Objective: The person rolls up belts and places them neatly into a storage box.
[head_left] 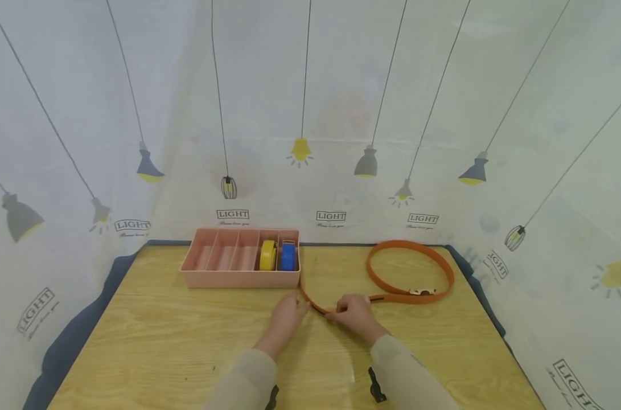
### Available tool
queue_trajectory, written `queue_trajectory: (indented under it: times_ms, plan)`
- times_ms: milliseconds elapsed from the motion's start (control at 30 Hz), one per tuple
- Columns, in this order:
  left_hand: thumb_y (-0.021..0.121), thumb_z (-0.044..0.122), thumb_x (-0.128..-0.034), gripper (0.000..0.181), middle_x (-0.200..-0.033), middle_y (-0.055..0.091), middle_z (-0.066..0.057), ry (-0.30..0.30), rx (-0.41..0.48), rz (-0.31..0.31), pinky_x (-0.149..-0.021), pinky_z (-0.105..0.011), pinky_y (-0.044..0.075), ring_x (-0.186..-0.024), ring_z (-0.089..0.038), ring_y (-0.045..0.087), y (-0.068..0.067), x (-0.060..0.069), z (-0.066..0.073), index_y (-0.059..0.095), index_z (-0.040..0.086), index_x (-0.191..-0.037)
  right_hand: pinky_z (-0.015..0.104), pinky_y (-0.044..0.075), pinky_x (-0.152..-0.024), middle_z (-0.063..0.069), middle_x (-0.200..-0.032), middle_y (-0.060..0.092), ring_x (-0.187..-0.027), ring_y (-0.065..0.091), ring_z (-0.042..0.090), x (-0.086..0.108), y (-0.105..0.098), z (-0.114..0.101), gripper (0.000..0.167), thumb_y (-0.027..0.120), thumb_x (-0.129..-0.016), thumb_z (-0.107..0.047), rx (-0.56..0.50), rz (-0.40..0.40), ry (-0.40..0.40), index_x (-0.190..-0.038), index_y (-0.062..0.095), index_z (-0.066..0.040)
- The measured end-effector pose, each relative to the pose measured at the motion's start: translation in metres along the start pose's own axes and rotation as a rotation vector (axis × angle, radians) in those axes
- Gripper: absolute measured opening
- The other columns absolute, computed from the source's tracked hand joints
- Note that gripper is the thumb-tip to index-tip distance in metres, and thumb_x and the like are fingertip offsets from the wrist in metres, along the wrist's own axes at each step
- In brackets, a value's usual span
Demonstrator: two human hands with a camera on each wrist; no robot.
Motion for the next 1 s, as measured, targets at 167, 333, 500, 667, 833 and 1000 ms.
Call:
queue_trajectory:
  times_ms: [167,333,500,667,833,1000]
  plan:
    - [0.065,0.02,-0.0928,0.043,-0.108,0.067,-0.015,-0.017,0.002,-0.006,-0.086,-0.047,0.049,-0.099,-0.03,0.063,0.008,-0.002,0.003,0.056,-0.003,-0.127,0.044,0.027,-0.084,-0.016,-0.048,0.039,-0.048,0.038,0.005,0.002,0.003,-0.004,0.047,0.082,-0.076,-0.039,-0.04,-0.04,-0.043,-0.049,0.049,-0.019]
    - [0.064,0.01,-0.0872,0.049,-0.11,0.066,-0.015,-0.052,-0.03,-0.026,-0.081,-0.045,0.049,-0.091,-0.026,0.061,0.009,-0.002,0.004,0.052,-0.005,-0.133,0.039,0.028,-0.081,-0.021,-0.045,0.029,-0.047,0.034,0.003,0.007,0.016,-0.01,0.052,0.082,-0.072,-0.05,-0.079,-0.09,-0.028,-0.05,0.046,-0.02]
    - [0.062,0.004,-0.0812,0.062,-0.108,0.066,-0.018,-0.031,-0.105,-0.017,-0.075,-0.048,0.05,-0.084,-0.027,0.06,0.005,0.0,0.007,0.047,0.003,-0.141,0.036,0.031,-0.078,-0.019,-0.046,0.028,-0.051,0.032,0.006,0.008,0.021,-0.01,0.051,0.084,-0.069,-0.052,-0.071,-0.072,0.025,-0.051,0.047,-0.021]
    - [0.062,0.004,-0.0798,0.067,-0.099,0.067,-0.018,-0.052,-0.18,-0.009,-0.066,-0.046,0.05,-0.076,-0.027,0.06,0.0,0.001,0.006,0.045,0.008,-0.144,0.037,0.033,-0.083,-0.018,-0.052,0.047,-0.056,0.044,0.005,0.004,0.017,-0.011,0.034,0.084,-0.072,-0.044,-0.067,-0.126,0.004,-0.058,0.06,-0.024]
    - [0.059,0.005,-0.0845,0.054,-0.087,0.065,-0.013,-0.114,-0.257,-0.001,-0.061,-0.043,0.048,-0.069,-0.025,0.056,-0.008,0.001,-0.001,0.052,0.01,-0.137,0.034,0.044,-0.073,-0.015,-0.067,0.057,-0.064,0.051,0.007,-0.001,0.007,-0.016,0.021,0.082,-0.076,-0.037,0.006,-0.172,-0.027,-0.069,0.067,-0.024]
    - [0.049,0.005,-0.0926,0.055,-0.092,0.067,-0.011,-0.107,-0.315,-0.019,-0.064,-0.043,0.05,-0.074,-0.025,0.059,-0.014,0.002,-0.008,0.047,0.024,-0.144,0.035,0.043,-0.077,-0.015,-0.071,0.057,-0.067,0.051,0.008,-0.002,0.001,-0.016,0.02,0.081,-0.077,-0.036,0.104,-0.165,-0.053,-0.07,0.067,-0.025]
Point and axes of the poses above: each hand's wrist, its own x-axis away from the middle knuckle, its own y-axis out of the palm, z = x × y, the point moved 2 cm from there along -x, towards the middle knuckle
